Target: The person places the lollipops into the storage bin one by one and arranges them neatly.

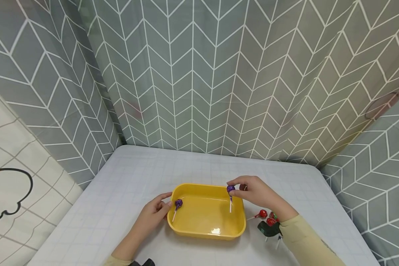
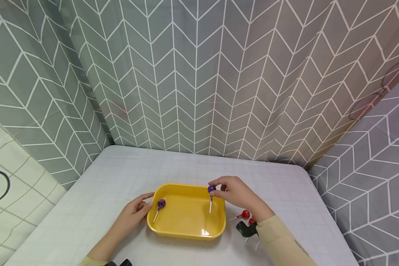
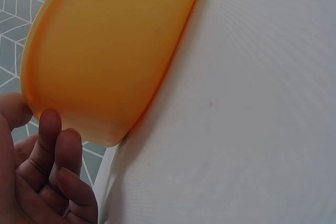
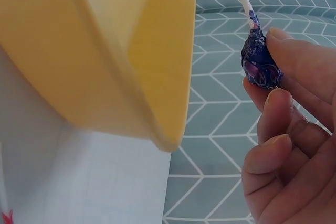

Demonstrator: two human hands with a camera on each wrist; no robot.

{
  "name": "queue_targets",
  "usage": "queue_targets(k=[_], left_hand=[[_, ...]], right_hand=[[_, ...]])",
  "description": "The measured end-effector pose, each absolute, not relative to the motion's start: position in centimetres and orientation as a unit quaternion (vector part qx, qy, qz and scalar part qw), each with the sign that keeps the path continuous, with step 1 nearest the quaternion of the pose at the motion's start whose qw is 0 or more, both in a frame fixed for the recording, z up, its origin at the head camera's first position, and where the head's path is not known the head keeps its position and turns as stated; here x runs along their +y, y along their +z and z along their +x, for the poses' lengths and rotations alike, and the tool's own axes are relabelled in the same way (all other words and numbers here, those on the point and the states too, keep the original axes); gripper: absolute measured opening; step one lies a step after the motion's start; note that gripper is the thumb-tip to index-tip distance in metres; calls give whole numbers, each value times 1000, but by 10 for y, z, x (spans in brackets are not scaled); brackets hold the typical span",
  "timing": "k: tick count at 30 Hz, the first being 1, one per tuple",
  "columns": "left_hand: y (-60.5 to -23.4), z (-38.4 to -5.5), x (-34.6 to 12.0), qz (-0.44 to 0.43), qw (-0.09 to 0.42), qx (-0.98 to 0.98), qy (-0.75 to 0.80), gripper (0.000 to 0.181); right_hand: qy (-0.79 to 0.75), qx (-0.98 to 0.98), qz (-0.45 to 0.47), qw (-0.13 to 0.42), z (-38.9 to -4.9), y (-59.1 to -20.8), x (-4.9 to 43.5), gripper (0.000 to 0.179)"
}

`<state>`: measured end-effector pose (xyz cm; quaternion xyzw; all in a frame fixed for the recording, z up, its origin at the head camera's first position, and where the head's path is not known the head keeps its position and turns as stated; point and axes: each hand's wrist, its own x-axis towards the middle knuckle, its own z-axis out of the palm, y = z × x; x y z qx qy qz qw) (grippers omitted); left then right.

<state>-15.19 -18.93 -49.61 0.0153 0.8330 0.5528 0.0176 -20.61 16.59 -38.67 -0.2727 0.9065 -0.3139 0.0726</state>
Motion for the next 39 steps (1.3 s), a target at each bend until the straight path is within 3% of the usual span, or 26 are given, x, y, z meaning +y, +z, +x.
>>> queue_targets(k=[21, 30, 39], left_hand=[[-499, -152, -190, 21, 17, 833, 553, 38], [-460, -136, -181, 24, 22, 838, 545, 40], [-491, -151, -187, 17, 20, 842, 540, 38]], right_hand=[[-310, 905, -279, 88, -212, -388, 148, 32], [-308, 897, -306, 85, -216, -387, 138, 27], [-313, 888, -324, 96, -220, -389, 128, 32]])
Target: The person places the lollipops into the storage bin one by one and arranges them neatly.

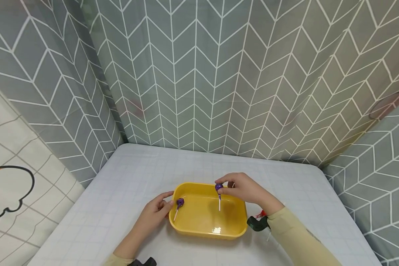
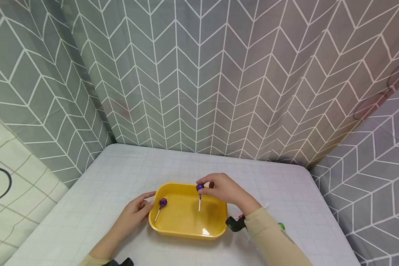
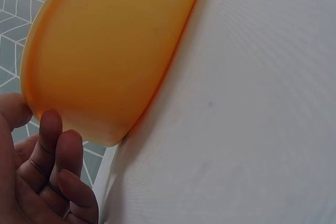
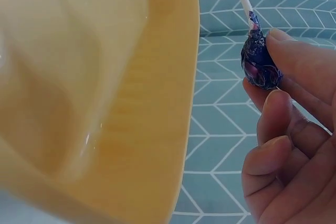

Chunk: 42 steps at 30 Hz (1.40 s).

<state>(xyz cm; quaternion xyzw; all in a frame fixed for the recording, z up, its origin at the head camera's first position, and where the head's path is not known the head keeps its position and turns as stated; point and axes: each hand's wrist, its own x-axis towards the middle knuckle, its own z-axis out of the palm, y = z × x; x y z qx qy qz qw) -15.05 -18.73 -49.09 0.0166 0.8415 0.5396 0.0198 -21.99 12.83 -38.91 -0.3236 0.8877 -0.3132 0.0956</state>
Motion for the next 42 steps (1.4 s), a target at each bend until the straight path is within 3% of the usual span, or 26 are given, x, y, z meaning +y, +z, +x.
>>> queue_targets(k=[8, 42], left_hand=[[-498, -153, -190, 20, 23, 837, 546, 39], [-495, -152, -190, 22, 17, 840, 541, 38]], right_hand=[[-305, 885, -338, 99, -223, -388, 122, 24], [-285, 872, -383, 107, -239, -378, 82, 32]])
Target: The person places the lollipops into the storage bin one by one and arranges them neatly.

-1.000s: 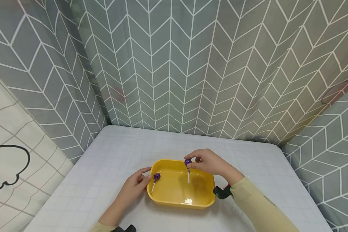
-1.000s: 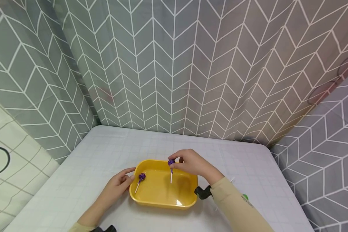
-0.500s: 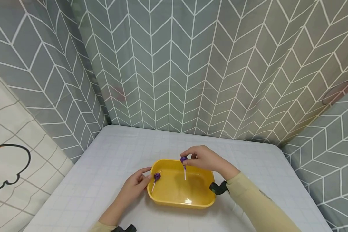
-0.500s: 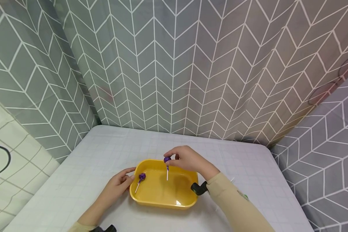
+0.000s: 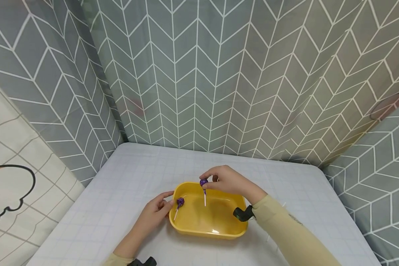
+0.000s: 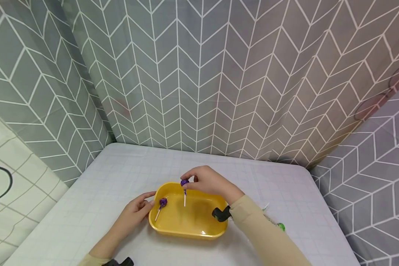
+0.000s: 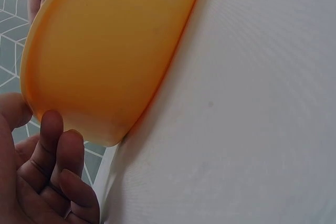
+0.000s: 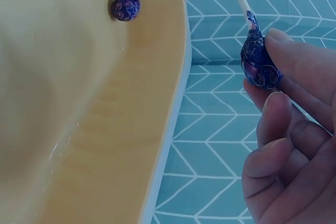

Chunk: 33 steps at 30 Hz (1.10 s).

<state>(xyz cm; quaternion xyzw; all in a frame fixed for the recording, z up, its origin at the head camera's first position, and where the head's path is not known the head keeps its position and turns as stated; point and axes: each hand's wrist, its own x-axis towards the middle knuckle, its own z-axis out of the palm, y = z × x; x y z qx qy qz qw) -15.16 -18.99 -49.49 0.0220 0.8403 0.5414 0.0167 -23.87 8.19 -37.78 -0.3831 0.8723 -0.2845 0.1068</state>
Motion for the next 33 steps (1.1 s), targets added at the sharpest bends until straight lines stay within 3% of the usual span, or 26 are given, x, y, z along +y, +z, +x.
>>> queue_targets(k=[33], left_hand=[[-498, -153, -191, 28, 17, 841, 540, 38]], right_hand=[[-286, 866, -391, 127, -240, -392, 47, 26]])
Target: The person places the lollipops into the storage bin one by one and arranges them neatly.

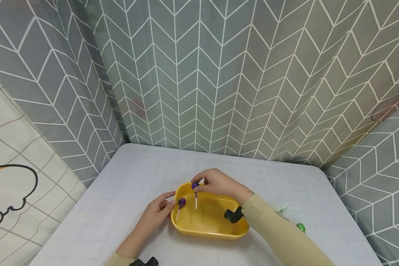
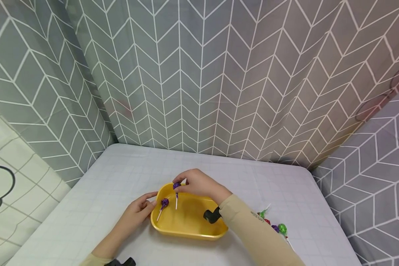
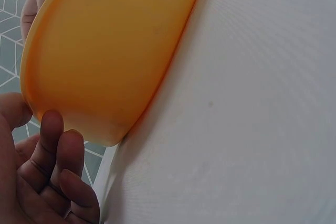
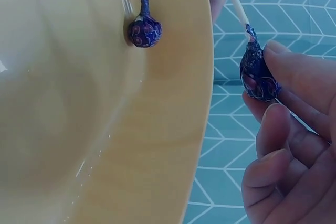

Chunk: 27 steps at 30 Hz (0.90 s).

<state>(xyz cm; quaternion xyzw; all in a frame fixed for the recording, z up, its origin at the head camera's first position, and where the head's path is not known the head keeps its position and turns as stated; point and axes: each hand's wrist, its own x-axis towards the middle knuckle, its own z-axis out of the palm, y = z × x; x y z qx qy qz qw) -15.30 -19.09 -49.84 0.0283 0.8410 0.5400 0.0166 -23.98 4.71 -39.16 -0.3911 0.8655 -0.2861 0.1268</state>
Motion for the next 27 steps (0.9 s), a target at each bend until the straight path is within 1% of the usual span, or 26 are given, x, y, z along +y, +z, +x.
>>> queue_targets(k=[12, 19, 27], left_hand=[[-498, -153, -190, 34, 10, 843, 536, 36], [-496, -152, -190, 34, 14, 845, 534, 36], [-494, -151, -189, 30, 20, 845, 533, 37]], right_hand=[[-265, 870, -396, 131, -240, -401, 37, 31], [-229, 867, -428, 114, -237, -405, 31, 29], [-212, 869, -433, 114, -235, -408, 26, 26]])
